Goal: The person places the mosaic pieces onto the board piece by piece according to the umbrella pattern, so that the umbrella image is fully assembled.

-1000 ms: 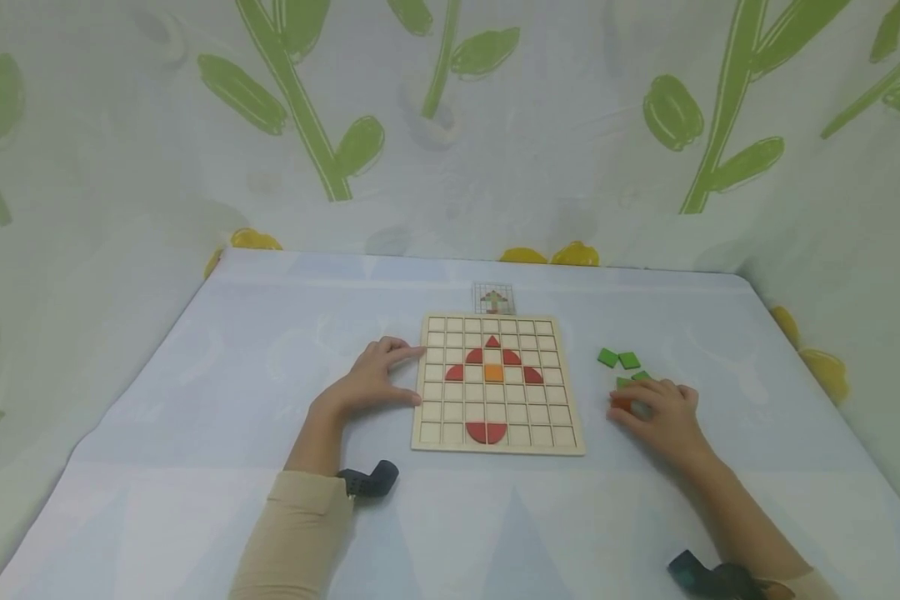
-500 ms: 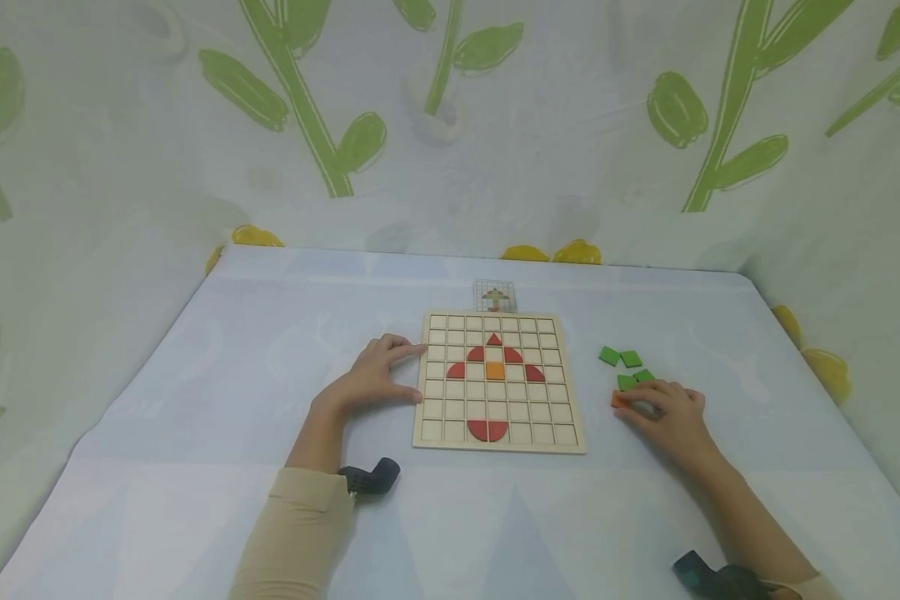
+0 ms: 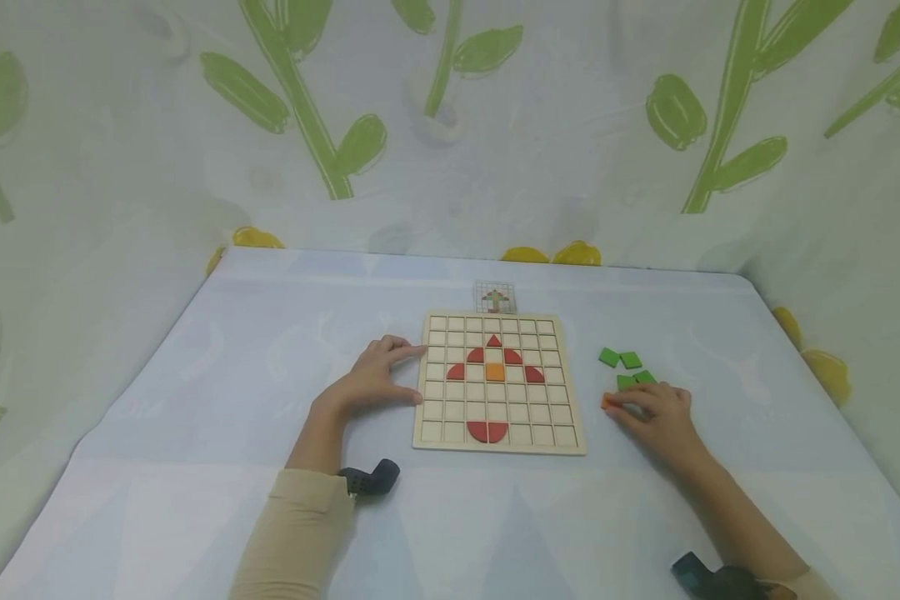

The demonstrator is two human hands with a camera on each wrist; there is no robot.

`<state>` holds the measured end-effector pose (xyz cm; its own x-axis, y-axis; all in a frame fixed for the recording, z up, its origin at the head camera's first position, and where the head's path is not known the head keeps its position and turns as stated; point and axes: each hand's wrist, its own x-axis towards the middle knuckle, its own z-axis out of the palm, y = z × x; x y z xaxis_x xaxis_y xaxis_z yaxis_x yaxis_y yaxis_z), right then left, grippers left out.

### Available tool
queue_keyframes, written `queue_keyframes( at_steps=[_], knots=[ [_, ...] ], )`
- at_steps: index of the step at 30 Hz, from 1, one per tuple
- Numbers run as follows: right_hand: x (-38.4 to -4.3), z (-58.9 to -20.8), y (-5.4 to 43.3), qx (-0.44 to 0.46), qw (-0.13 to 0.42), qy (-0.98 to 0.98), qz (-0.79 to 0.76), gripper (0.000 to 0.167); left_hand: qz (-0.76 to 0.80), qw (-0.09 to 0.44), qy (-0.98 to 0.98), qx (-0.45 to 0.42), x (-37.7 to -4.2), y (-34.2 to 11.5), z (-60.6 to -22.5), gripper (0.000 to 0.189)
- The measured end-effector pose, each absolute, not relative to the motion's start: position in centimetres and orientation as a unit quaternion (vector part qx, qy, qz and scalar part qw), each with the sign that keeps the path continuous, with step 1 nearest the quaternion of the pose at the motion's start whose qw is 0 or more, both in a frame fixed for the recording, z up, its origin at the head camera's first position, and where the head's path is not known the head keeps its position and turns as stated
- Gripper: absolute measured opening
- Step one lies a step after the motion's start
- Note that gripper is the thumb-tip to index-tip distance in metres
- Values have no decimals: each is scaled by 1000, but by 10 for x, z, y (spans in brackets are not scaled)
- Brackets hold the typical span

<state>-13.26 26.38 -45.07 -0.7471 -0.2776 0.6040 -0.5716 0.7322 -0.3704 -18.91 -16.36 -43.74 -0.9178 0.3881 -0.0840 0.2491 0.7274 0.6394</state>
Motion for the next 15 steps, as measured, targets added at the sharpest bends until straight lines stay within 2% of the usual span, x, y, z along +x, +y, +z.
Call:
queue_keyframes(
  at_steps=[15],
  knots=[
    [-141, -447, 239, 275, 260, -880, 287, 26, 332, 101, 922, 170, -189, -163, -438, 82]
  ],
)
